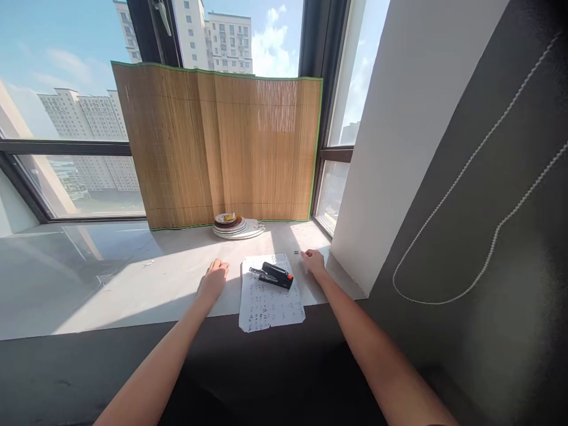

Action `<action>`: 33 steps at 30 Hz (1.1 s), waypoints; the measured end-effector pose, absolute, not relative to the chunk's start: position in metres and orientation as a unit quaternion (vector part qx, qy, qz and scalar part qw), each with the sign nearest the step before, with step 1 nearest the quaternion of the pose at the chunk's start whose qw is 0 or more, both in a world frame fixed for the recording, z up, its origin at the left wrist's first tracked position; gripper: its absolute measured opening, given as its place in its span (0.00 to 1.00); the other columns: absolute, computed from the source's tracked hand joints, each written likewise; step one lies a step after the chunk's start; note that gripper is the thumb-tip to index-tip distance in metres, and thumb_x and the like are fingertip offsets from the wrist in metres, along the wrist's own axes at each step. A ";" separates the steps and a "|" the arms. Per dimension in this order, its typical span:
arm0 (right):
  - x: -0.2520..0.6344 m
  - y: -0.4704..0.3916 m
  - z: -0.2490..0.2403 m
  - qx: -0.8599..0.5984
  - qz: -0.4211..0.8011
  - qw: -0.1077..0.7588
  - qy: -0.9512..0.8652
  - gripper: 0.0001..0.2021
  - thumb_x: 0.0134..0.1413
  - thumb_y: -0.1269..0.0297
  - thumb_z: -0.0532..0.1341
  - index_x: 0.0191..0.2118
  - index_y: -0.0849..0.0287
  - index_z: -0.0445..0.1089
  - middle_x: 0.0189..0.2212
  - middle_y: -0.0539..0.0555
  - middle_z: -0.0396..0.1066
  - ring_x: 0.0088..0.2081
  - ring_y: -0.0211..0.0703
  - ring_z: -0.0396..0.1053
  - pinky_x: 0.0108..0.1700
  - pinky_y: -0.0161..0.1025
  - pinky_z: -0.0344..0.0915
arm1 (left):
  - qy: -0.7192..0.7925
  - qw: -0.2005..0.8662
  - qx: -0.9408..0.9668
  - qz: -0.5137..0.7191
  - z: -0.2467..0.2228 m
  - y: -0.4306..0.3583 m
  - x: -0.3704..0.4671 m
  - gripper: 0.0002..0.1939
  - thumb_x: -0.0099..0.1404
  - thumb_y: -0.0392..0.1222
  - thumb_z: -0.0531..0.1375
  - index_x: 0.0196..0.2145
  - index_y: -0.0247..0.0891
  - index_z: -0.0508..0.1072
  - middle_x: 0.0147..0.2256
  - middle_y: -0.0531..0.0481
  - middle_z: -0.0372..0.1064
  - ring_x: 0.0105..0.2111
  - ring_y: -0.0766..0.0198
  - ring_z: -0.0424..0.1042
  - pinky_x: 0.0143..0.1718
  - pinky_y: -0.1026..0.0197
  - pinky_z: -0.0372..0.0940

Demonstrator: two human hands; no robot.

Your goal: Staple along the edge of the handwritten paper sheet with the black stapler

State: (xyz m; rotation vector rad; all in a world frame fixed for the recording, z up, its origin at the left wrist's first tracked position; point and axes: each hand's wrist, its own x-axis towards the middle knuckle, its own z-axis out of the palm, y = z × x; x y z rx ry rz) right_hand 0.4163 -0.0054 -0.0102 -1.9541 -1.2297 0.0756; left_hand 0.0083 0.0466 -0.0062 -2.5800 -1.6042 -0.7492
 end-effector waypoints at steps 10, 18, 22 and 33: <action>0.400 -0.016 -0.012 -0.757 0.039 0.360 -0.544 0.11 0.61 0.64 0.63 0.29 0.58 0.79 0.35 0.58 0.79 0.38 0.45 0.73 0.41 0.36 0.62 | -0.562 -0.059 -0.777 -0.277 0.003 0.044 0.012 0.25 0.66 0.24 0.47 0.55 0.34 0.72 0.49 0.31 0.76 0.53 0.46 0.76 0.51 0.50 0.68; 0.406 -0.020 -0.009 -0.743 0.056 0.398 -0.535 0.12 0.60 0.62 0.61 0.27 0.58 0.77 0.30 0.56 0.79 0.35 0.45 0.72 0.40 0.37 0.62 | -0.381 -0.207 -0.820 -0.373 0.033 0.060 0.059 0.19 0.74 0.43 0.49 0.48 0.41 0.79 0.52 0.40 0.79 0.59 0.49 0.73 0.62 0.49 0.67; 0.407 -0.021 -0.011 -0.734 0.062 0.412 -0.536 0.13 0.60 0.60 0.62 0.26 0.58 0.76 0.29 0.55 0.78 0.34 0.44 0.71 0.40 0.38 0.62 | -0.369 -0.234 -0.840 -0.321 0.036 0.063 0.079 0.22 0.72 0.45 0.51 0.52 0.37 0.80 0.41 0.43 0.80 0.46 0.51 0.77 0.53 0.51 0.70; 0.409 -0.020 -0.012 -0.725 0.084 0.436 -0.526 0.14 0.59 0.61 0.62 0.24 0.58 0.72 0.26 0.52 0.74 0.32 0.42 0.67 0.39 0.38 0.59 | -0.354 -0.232 -0.858 -0.292 0.043 0.072 0.088 0.23 0.73 0.55 0.53 0.42 0.38 0.82 0.29 0.47 0.72 0.31 0.53 0.71 0.40 0.53 0.68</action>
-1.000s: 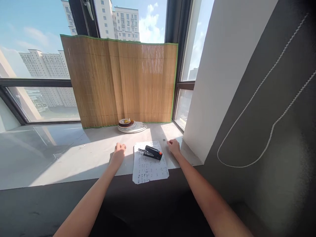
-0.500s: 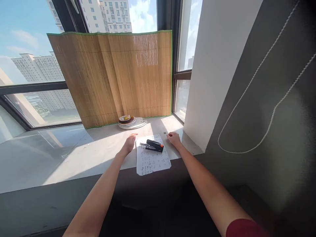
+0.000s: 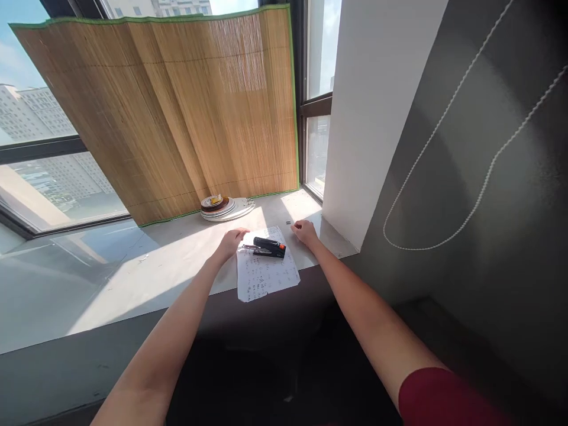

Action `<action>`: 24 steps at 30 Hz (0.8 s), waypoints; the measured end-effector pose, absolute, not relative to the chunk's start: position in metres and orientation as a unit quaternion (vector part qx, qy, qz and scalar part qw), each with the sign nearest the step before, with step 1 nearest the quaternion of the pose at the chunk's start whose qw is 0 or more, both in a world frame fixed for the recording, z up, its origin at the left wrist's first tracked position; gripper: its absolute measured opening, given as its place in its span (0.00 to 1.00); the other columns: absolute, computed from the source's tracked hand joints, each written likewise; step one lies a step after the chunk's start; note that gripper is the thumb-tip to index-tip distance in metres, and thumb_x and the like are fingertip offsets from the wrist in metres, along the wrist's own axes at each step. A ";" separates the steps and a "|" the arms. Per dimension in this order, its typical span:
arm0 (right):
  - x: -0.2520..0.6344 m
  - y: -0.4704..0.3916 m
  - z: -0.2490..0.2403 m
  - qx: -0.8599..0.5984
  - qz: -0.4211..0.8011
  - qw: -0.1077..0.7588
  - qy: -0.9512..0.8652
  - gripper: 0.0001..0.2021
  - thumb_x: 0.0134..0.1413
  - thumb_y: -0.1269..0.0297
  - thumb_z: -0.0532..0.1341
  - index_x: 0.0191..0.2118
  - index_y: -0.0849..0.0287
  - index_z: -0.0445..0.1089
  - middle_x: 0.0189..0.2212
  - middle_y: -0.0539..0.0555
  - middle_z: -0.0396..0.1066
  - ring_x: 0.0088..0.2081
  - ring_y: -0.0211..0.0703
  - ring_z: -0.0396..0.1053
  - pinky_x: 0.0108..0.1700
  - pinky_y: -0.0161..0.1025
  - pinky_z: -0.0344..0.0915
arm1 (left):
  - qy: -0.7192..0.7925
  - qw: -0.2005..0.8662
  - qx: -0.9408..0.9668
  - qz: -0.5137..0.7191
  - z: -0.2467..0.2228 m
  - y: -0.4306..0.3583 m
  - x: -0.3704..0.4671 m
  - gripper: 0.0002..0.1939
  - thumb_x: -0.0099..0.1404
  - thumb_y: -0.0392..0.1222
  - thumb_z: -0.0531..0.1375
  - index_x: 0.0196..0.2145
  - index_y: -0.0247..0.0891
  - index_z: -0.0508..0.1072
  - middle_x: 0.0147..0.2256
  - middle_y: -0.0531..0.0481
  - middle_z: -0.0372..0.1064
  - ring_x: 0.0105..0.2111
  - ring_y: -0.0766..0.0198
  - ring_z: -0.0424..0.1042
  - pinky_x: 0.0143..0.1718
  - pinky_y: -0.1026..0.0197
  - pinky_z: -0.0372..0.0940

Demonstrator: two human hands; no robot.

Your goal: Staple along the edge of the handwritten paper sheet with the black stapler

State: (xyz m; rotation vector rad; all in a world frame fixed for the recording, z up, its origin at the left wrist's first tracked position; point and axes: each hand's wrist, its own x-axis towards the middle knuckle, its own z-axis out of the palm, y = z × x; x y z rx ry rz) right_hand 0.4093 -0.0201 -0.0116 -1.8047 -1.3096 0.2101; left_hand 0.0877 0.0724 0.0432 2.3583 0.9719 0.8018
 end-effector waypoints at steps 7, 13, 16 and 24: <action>0.411 -0.019 -0.012 -0.731 0.098 0.432 -0.519 0.13 0.59 0.62 0.62 0.26 0.60 0.75 0.27 0.54 0.75 0.33 0.42 0.67 0.38 0.38 0.58 | 0.383 0.247 0.786 0.418 0.008 0.057 0.080 0.25 0.77 0.52 0.51 0.52 0.35 0.82 0.47 0.38 0.76 0.34 0.57 0.71 0.39 0.53 0.70; 0.411 -0.021 -0.013 -0.733 0.098 0.427 -0.520 0.12 0.59 0.62 0.61 0.27 0.60 0.76 0.28 0.55 0.76 0.34 0.43 0.68 0.38 0.38 0.58 | 0.359 0.259 0.804 0.396 0.009 0.053 0.080 0.20 0.73 0.52 0.58 0.48 0.36 0.83 0.52 0.38 0.78 0.46 0.52 0.76 0.48 0.52 0.71; 0.410 -0.021 -0.012 -0.733 0.102 0.429 -0.518 0.12 0.59 0.62 0.62 0.27 0.61 0.76 0.28 0.55 0.76 0.35 0.43 0.68 0.38 0.38 0.59 | 0.370 0.271 0.800 0.387 0.008 0.052 0.080 0.19 0.71 0.54 0.62 0.46 0.36 0.83 0.51 0.39 0.80 0.46 0.51 0.77 0.47 0.52 0.71; 0.412 -0.021 -0.014 -0.726 0.113 0.433 -0.522 0.12 0.57 0.60 0.61 0.26 0.59 0.74 0.27 0.54 0.75 0.35 0.45 0.69 0.38 0.39 0.60 | 0.307 0.292 0.846 0.325 0.005 0.052 0.077 0.22 0.67 0.61 0.65 0.43 0.39 0.86 0.45 0.40 0.80 0.47 0.48 0.78 0.50 0.48 0.73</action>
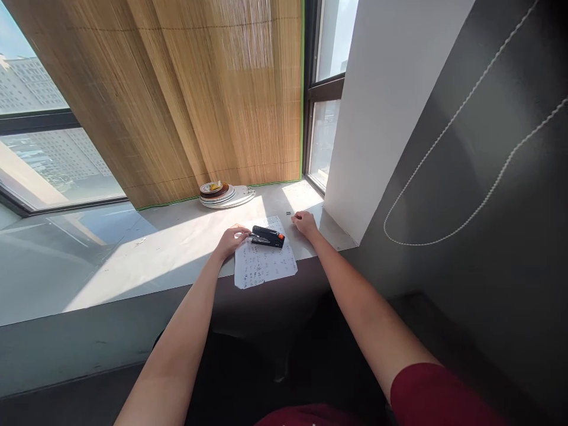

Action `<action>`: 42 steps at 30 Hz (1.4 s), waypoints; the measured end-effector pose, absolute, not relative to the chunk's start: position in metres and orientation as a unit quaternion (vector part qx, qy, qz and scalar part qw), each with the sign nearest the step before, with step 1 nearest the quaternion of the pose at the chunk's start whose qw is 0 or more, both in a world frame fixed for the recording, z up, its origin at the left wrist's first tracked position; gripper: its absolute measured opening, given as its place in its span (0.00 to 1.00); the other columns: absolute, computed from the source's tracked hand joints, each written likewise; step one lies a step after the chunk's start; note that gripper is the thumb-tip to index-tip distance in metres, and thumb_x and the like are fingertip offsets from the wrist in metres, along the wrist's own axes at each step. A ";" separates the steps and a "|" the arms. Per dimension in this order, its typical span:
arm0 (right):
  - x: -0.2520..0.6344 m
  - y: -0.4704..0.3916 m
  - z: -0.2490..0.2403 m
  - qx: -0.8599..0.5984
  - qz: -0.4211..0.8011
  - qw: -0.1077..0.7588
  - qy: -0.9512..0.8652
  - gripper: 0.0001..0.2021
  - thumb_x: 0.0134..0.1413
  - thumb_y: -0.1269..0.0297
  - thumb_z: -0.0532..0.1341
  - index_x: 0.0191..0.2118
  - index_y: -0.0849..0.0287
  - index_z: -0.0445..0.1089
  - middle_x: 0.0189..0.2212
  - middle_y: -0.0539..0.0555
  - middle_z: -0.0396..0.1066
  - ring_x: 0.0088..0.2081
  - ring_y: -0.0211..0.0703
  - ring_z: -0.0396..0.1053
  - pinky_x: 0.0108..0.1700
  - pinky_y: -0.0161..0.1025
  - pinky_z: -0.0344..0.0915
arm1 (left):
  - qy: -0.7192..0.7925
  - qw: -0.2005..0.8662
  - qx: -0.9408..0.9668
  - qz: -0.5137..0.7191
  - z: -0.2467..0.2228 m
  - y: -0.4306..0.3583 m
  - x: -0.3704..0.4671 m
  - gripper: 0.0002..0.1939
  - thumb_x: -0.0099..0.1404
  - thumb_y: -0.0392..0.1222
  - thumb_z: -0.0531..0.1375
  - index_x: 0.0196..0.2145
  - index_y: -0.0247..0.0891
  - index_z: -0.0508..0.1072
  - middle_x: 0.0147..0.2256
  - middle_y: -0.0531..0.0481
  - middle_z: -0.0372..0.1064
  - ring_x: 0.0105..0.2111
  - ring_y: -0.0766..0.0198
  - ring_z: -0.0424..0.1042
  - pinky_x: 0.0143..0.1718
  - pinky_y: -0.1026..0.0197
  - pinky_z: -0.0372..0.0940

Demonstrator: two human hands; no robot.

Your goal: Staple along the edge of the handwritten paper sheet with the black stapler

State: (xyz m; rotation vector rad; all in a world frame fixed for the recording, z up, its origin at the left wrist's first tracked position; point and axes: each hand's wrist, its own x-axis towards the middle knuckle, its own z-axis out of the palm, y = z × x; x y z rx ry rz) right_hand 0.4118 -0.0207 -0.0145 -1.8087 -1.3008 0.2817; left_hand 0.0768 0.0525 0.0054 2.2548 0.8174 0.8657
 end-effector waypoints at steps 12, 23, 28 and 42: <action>0.414 -0.019 -0.017 -0.723 0.111 0.432 -0.527 0.11 0.57 0.60 0.61 0.25 0.58 0.73 0.28 0.54 0.76 0.36 0.46 0.70 0.40 0.39 0.61 | 0.326 0.296 0.843 0.310 0.007 0.047 0.078 0.17 0.64 0.55 0.66 0.41 0.40 0.87 0.45 0.41 0.81 0.45 0.49 0.79 0.51 0.47 0.75; 0.411 -0.021 -0.015 -0.711 0.120 0.456 -0.522 0.12 0.55 0.60 0.62 0.23 0.56 0.70 0.26 0.53 0.74 0.34 0.46 0.68 0.39 0.40 0.60 | 0.354 0.279 0.833 0.319 0.004 0.048 0.077 0.18 0.65 0.49 0.65 0.47 0.39 0.86 0.47 0.41 0.82 0.45 0.50 0.80 0.49 0.50 0.75; 0.409 -0.031 -0.005 -0.668 0.087 0.519 -0.526 0.14 0.57 0.57 0.62 0.23 0.55 0.67 0.26 0.52 0.70 0.32 0.45 0.66 0.41 0.42 0.62 | 0.439 0.263 0.768 0.384 0.003 0.048 0.074 0.15 0.65 0.43 0.62 0.44 0.37 0.86 0.45 0.41 0.84 0.47 0.49 0.82 0.51 0.52 0.75; 0.306 -0.046 0.003 -0.575 0.160 0.386 -0.703 0.10 0.56 0.58 0.71 0.41 0.55 0.76 0.39 0.53 0.79 0.41 0.49 0.74 0.45 0.41 0.66 | 0.373 0.396 0.751 0.373 0.008 0.036 0.072 0.23 0.59 0.47 0.70 0.50 0.34 0.83 0.41 0.39 0.85 0.49 0.41 0.84 0.52 0.46 0.77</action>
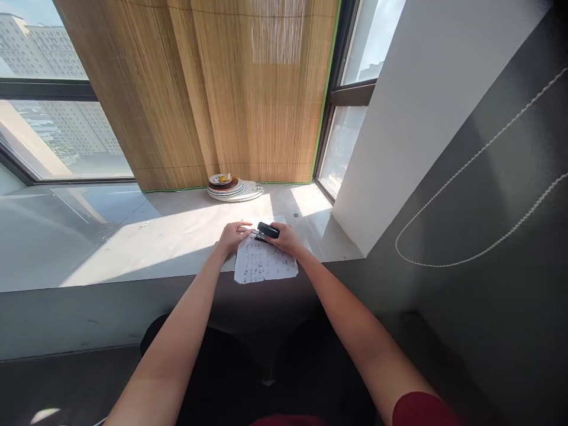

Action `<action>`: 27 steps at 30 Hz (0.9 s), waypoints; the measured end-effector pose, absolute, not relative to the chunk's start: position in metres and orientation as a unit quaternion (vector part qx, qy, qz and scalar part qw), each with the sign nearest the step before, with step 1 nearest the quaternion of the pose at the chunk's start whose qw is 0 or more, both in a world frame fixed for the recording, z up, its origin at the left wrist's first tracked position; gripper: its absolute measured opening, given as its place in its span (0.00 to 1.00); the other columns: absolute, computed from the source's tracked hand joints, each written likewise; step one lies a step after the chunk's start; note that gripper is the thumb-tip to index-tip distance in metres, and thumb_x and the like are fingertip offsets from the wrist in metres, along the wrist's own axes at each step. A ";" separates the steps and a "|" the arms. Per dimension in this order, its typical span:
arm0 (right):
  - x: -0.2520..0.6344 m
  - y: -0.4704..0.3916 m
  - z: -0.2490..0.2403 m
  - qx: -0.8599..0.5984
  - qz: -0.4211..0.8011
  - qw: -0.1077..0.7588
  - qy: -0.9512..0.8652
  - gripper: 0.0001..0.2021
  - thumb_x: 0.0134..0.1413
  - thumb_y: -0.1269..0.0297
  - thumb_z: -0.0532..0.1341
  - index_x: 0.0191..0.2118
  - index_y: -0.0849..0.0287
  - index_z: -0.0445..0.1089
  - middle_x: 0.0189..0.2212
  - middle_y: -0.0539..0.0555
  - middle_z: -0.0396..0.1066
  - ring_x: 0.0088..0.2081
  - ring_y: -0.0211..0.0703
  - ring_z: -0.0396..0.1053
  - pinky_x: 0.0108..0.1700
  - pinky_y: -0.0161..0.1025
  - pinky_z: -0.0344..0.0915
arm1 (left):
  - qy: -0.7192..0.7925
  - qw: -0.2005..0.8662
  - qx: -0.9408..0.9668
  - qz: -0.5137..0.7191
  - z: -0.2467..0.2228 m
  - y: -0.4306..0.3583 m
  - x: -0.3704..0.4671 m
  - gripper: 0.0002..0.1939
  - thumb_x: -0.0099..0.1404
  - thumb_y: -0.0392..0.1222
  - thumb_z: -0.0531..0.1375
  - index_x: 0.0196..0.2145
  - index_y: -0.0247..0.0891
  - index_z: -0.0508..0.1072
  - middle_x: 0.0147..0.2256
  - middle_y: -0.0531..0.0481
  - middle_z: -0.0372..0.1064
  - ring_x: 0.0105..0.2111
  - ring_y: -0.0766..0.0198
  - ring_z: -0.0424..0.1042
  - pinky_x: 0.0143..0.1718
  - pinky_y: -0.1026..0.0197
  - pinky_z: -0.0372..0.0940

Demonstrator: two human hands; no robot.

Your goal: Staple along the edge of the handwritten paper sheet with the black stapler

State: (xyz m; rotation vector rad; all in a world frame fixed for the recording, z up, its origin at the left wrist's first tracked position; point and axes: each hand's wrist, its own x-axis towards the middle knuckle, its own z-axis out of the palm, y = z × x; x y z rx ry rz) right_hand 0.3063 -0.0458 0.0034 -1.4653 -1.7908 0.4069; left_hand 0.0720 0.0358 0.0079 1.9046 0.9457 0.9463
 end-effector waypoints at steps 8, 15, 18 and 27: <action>0.298 -0.035 0.014 -0.596 0.134 0.340 -0.715 0.09 0.57 0.60 0.71 0.42 0.55 0.78 0.37 0.53 0.81 0.41 0.49 0.75 0.42 0.39 0.64 | 0.284 0.479 0.760 0.335 0.016 0.031 0.074 0.32 0.59 0.48 0.72 0.59 0.33 0.79 0.54 0.32 0.80 0.53 0.40 0.82 0.56 0.40 0.75; 0.300 -0.038 0.009 -0.578 0.114 0.376 -0.715 0.12 0.57 0.56 0.72 0.44 0.53 0.78 0.42 0.54 0.82 0.43 0.50 0.77 0.46 0.40 0.67 | 0.362 0.361 0.787 0.346 0.006 0.037 0.076 0.18 0.64 0.44 0.63 0.49 0.39 0.83 0.47 0.41 0.84 0.52 0.45 0.81 0.59 0.44 0.72; 0.324 -0.044 0.008 -0.569 0.100 0.409 -0.706 0.16 0.56 0.57 0.73 0.49 0.52 0.79 0.45 0.55 0.83 0.47 0.53 0.79 0.49 0.43 0.69 | 0.383 0.263 0.828 0.313 0.002 0.034 0.080 0.12 0.65 0.42 0.63 0.43 0.45 0.85 0.51 0.45 0.82 0.58 0.43 0.75 0.62 0.43 0.68; 0.430 -0.057 -0.003 -0.628 0.018 0.420 -0.655 0.16 0.57 0.62 0.70 0.52 0.55 0.81 0.49 0.57 0.82 0.52 0.57 0.78 0.58 0.51 0.71 | 0.348 0.100 0.904 0.227 0.015 0.025 0.100 0.11 0.71 0.39 0.61 0.45 0.48 0.84 0.56 0.42 0.76 0.62 0.38 0.69 0.69 0.30 0.54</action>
